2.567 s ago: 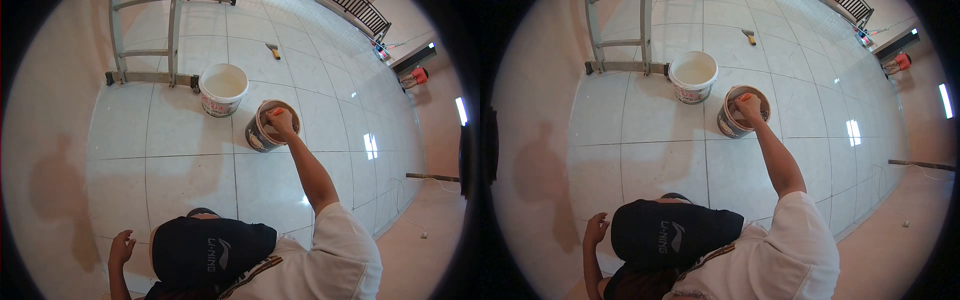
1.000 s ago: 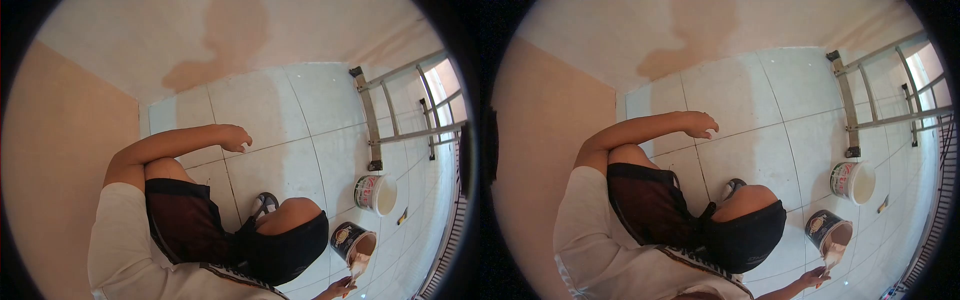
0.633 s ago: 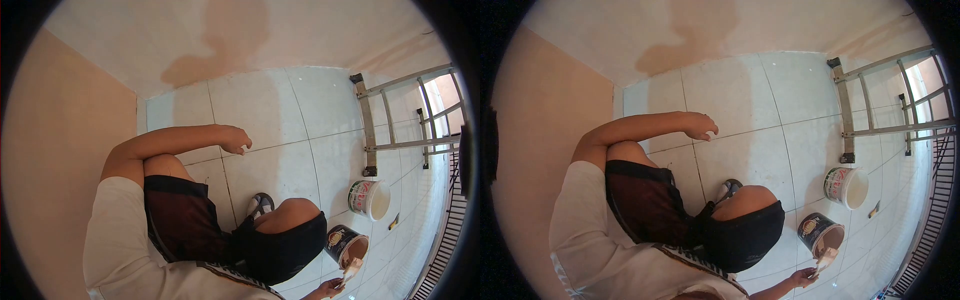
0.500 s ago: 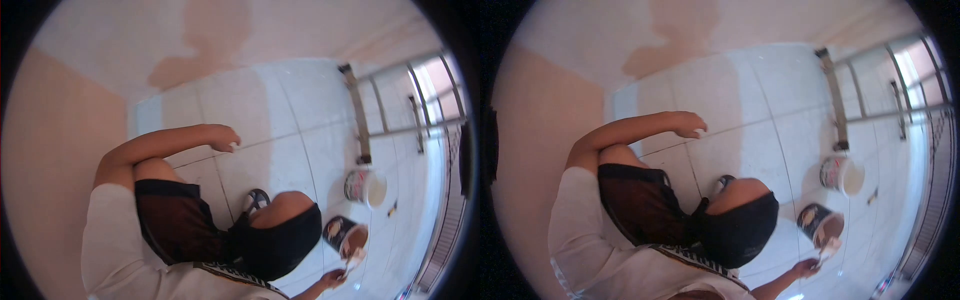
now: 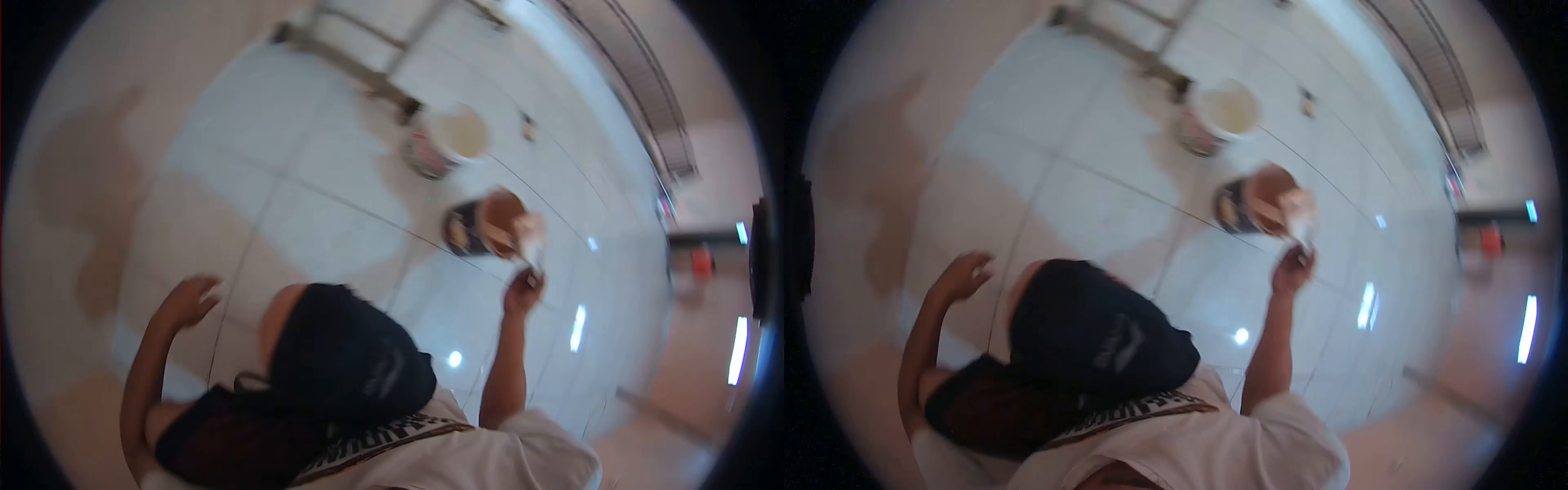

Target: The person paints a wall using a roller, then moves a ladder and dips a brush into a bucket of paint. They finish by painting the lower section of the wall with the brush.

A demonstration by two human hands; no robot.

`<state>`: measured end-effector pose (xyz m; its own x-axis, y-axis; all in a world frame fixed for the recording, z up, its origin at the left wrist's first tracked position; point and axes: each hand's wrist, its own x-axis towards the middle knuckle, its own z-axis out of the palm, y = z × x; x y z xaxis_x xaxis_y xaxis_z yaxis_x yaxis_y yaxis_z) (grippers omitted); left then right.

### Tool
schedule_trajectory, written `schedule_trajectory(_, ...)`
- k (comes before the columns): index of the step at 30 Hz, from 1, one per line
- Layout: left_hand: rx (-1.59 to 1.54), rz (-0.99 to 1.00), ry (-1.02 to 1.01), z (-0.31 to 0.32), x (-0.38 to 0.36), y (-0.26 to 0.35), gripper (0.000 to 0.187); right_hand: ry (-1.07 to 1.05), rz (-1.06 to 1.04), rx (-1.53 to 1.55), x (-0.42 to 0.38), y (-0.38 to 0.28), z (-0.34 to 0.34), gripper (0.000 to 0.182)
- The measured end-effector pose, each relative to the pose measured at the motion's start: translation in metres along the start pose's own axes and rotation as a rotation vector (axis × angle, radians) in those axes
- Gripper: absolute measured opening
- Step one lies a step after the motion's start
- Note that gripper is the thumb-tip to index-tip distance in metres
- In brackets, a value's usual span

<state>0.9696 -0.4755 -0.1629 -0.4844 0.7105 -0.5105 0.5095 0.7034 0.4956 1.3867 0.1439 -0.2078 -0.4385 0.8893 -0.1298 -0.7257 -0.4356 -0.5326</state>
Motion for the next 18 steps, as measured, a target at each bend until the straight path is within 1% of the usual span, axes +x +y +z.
schedule_trajectory(1,-0.009,-0.026,-0.024,-0.003,0.0,0.006,0.042,-0.013,-0.003,0.014,0.008,-0.004,-0.003,0.022)
schedule_trajectory(2,0.05,0.085,0.049,0.01,0.001,-0.013,0.044,0.004,-0.053,-0.064,0.016,-0.003,0.005,0.024)
schedule_trajectory(3,0.039,0.112,0.023,0.009,0.006,-0.015,0.042,-0.061,-0.019,-0.094,0.012,-0.002,0.034,0.026)
schedule_trajectory(4,0.02,0.058,-0.005,0.005,0.001,-0.006,0.041,-0.02,0.017,-0.091,0.016,-0.001,0.055,0.03)
schedule_trajectory(5,-0.015,0.075,0.019,0.005,-0.002,-0.007,0.041,-0.076,0.006,-0.045,0.026,0.006,0.07,0.033)
schedule_trajectory(6,-0.059,0.054,0.007,-0.002,-0.014,-0.003,0.042,-0.162,-0.052,-0.14,0.015,0.017,0.113,0.033)
schedule_trajectory(8,-0.084,0.031,-0.05,-0.034,-0.038,0.018,0.044,-0.378,0.047,-0.165,0.02,0.041,0.182,0.028)
schedule_trajectory(9,-0.067,0.027,-0.074,-0.052,-0.052,0.031,0.045,-0.341,0.046,-0.215,0.032,0.057,0.215,0.028)
schedule_trajectory(10,0.003,0.017,-0.13,-0.082,-0.043,0.069,0.045,-0.352,0.029,-0.298,0.073,0.085,0.238,0.031)
schedule_trajectory(11,0.072,0.033,-0.158,-0.099,-0.058,0.096,0.046,-0.404,0.143,-0.272,0.076,0.113,0.28,0.031)
schedule_trajectory(12,0.102,0.099,-0.167,-0.11,-0.071,0.12,0.043,-0.499,0.264,-0.24,0.084,0.14,0.318,0.031)
schedule_trajectory(13,0.131,0.162,-0.179,-0.118,-0.081,0.144,0.04,-0.547,0.324,-0.24,0.079,0.176,0.358,0.031)
schedule_trajectory(14,0.115,0.13,-0.2,-0.126,-0.091,0.171,0.035,-0.671,0.457,-0.196,0.086,0.212,0.389,0.032)
schedule_trajectory(15,0.099,0.095,-0.221,-0.131,-0.1,0.195,0.03,-0.746,0.51,-0.17,0.079,0.253,0.423,0.034)
schedule_trajectory(16,0.121,0.158,-0.169,-0.132,-0.107,0.214,0.025,-0.779,0.493,-0.267,0.066,0.291,0.448,0.036)
schedule_trajectory(17,0.143,0.219,-0.116,-0.128,-0.115,0.226,0.02,-0.832,0.524,-0.254,0.056,0.334,0.47,0.037)
schedule_trajectory(18,0.202,0.319,0.069,-0.116,-0.127,0.233,0.019,-0.918,0.556,-0.285,0.045,0.374,0.486,0.036)
